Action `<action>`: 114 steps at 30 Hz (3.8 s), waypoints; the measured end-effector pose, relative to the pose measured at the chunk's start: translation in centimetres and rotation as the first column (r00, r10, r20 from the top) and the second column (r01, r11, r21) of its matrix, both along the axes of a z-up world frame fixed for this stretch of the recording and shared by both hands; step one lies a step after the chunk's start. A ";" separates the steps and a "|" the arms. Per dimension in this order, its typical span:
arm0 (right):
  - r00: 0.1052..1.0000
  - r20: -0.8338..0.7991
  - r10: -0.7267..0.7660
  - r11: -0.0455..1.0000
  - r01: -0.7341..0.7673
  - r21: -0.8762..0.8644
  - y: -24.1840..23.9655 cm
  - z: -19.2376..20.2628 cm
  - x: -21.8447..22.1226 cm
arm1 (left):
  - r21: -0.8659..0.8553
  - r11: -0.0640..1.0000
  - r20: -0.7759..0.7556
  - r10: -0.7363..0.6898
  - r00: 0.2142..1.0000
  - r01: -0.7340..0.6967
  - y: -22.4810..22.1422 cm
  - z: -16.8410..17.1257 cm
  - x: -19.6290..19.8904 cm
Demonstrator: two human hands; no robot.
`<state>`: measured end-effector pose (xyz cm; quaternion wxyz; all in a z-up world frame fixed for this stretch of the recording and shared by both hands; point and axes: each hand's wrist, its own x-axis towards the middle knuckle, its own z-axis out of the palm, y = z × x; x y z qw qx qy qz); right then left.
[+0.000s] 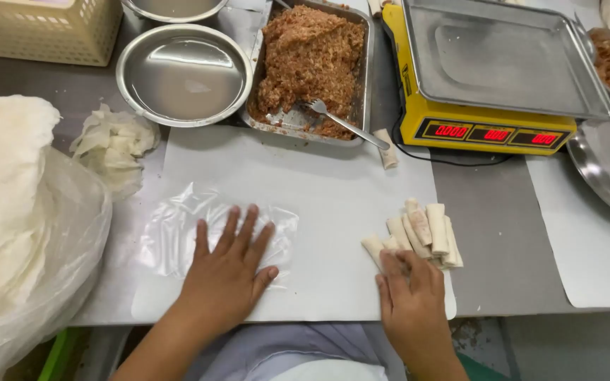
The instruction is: The person is preparing and packaging spring rolls by placing them into plastic bags, weighing them on a scale, and organizing them on a work surface.
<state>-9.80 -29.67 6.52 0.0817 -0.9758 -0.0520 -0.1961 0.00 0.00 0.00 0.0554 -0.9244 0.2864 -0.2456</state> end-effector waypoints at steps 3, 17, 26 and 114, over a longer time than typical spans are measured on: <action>0.999 0.032 -0.030 0.999 0.031 -0.029 -0.1 -1.5 0.0 | 0.039 0.996 -0.682 0.087 0.726 -0.083 0.8 3.2 3.0; 0.987 0.042 0.153 0.984 -0.157 0.090 0.4 -0.9 -0.3 | -0.187 0.982 -0.086 -0.006 0.996 -0.010 3.9 5.4 1.2; 0.979 0.016 0.203 0.961 -0.203 0.189 -0.3 -2.1 -0.9 | -0.547 0.769 -0.566 -0.631 0.530 0.331 -5.6 5.9 -6.4; 0.988 0.000 0.152 0.982 -0.151 -0.115 -1.6 0.4 7.4 | -0.709 0.702 -0.303 -0.388 0.871 0.066 -7.0 4.8 -3.6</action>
